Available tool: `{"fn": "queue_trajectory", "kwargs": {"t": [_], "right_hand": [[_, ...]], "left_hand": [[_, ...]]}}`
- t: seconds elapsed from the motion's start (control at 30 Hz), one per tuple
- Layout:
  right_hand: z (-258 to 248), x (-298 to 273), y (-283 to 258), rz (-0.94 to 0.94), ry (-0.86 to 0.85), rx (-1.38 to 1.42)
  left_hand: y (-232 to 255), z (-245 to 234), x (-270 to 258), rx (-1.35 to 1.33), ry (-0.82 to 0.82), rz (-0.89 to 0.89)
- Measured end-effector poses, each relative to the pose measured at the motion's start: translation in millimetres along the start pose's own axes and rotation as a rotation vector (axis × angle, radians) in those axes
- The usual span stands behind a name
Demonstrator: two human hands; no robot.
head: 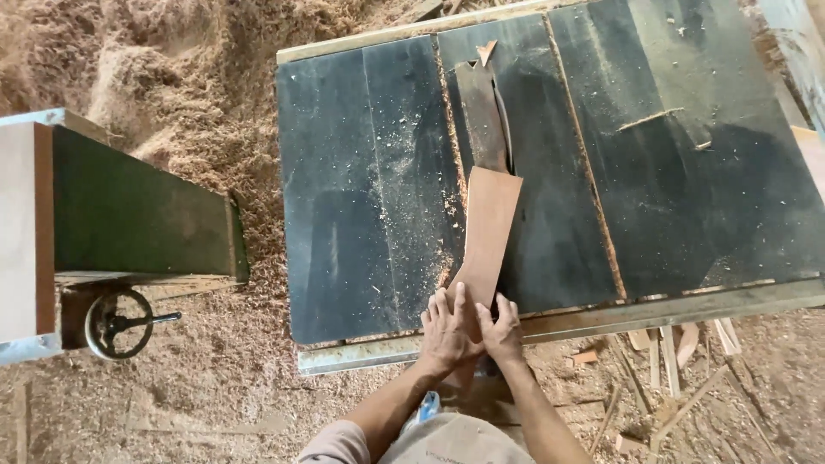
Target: Cutting and shaping a curved wooden component using a table saw in a workshop.
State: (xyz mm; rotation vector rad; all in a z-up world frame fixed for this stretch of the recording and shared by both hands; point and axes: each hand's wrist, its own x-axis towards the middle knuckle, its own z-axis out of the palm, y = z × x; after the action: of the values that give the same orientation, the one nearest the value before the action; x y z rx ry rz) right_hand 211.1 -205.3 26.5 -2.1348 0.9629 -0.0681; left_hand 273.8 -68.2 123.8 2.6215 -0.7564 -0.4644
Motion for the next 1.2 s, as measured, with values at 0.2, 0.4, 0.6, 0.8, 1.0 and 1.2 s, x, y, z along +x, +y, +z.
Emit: {"fn": "queue_trajectory", "kwargs": {"t": [0.2,0.4,0.6,0.8,1.0,1.2], "right_hand": [[0.5,23.0,-5.7,-0.037,0.063,-0.020],[2.0,43.8,-22.2,-0.028,0.047,-0.022],[-0.9,51.1,-27.8,-0.041,0.051,0.005],[-2.0,59.9,-42.9,-0.003,0.007,0.049],[4.0,68.4,-45.8,0.046,0.010,0.084],[4.0,68.9,-51.0,0.039,0.030,0.105]], "left_hand": [[5.1,-14.0,10.8,-0.001,-0.019,0.020],[7.9,-46.8,21.0,-0.017,-0.078,0.021],[4.8,-37.3,41.9,0.020,-0.062,0.017],[-3.4,-39.7,58.7,0.073,-0.091,0.034],[-6.2,-41.9,66.3,0.076,-0.127,0.026],[-15.0,-23.7,75.6,0.085,-0.018,0.056]]}}
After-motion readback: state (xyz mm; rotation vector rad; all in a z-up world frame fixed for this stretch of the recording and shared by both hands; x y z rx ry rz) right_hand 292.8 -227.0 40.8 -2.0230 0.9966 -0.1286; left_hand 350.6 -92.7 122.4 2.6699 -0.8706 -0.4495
